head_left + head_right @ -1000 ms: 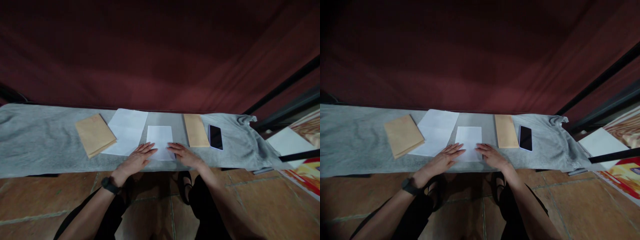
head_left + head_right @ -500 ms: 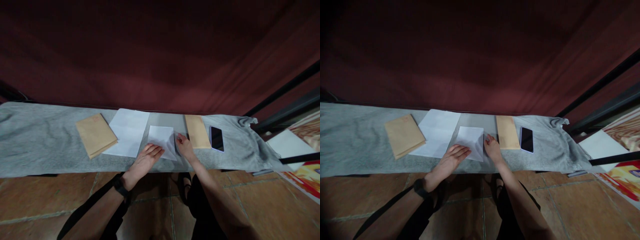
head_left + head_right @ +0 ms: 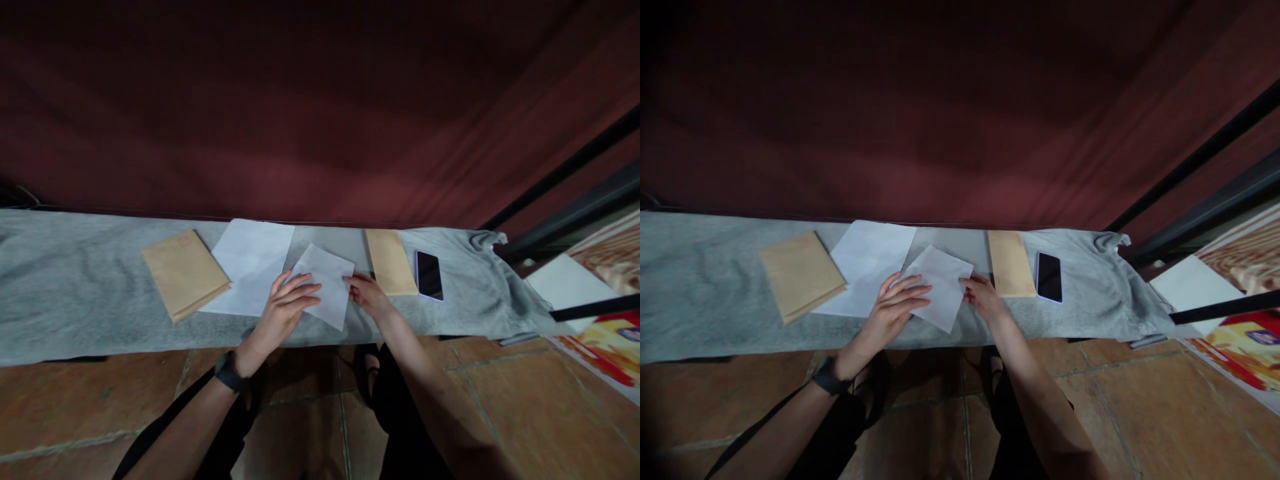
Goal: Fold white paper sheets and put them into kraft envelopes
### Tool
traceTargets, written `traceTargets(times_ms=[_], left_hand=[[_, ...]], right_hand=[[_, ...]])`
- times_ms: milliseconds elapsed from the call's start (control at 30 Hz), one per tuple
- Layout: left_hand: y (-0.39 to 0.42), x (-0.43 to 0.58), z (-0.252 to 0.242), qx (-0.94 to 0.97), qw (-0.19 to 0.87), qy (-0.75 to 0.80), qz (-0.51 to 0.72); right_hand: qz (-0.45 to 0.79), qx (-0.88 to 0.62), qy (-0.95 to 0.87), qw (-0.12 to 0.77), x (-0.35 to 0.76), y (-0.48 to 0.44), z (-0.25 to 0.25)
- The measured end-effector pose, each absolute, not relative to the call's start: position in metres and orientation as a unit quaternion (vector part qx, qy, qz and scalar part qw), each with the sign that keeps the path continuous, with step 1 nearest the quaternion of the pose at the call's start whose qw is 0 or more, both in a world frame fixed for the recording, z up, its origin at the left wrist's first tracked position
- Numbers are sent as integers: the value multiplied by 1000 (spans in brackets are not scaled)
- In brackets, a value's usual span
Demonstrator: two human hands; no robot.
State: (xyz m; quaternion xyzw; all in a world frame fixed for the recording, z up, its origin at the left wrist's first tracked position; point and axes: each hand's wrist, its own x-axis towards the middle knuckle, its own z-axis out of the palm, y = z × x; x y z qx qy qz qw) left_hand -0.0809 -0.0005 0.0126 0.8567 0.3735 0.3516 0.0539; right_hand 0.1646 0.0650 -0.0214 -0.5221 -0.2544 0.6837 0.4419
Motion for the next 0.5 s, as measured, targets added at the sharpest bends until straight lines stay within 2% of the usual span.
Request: traceTargets(times_ms=[133,233,300,433,500], left_hand=[[8,-90,11,834,26,441,329],[17,-96,2,754,46,530,384],[22,-94,-9,680,119,580,432],[22,-78,-29,472,378,628,490],[19,-68,-31,382,472,614,505]], right_hand=[[716,-488,-195,460,167,66,-18],[721,-478,-162,474,170,65,-17],[716,-476,-140,491,170,62,-19],[715,-461,-113,514,163,51,-27],[719,-453,-111,515,158,45,-31]])
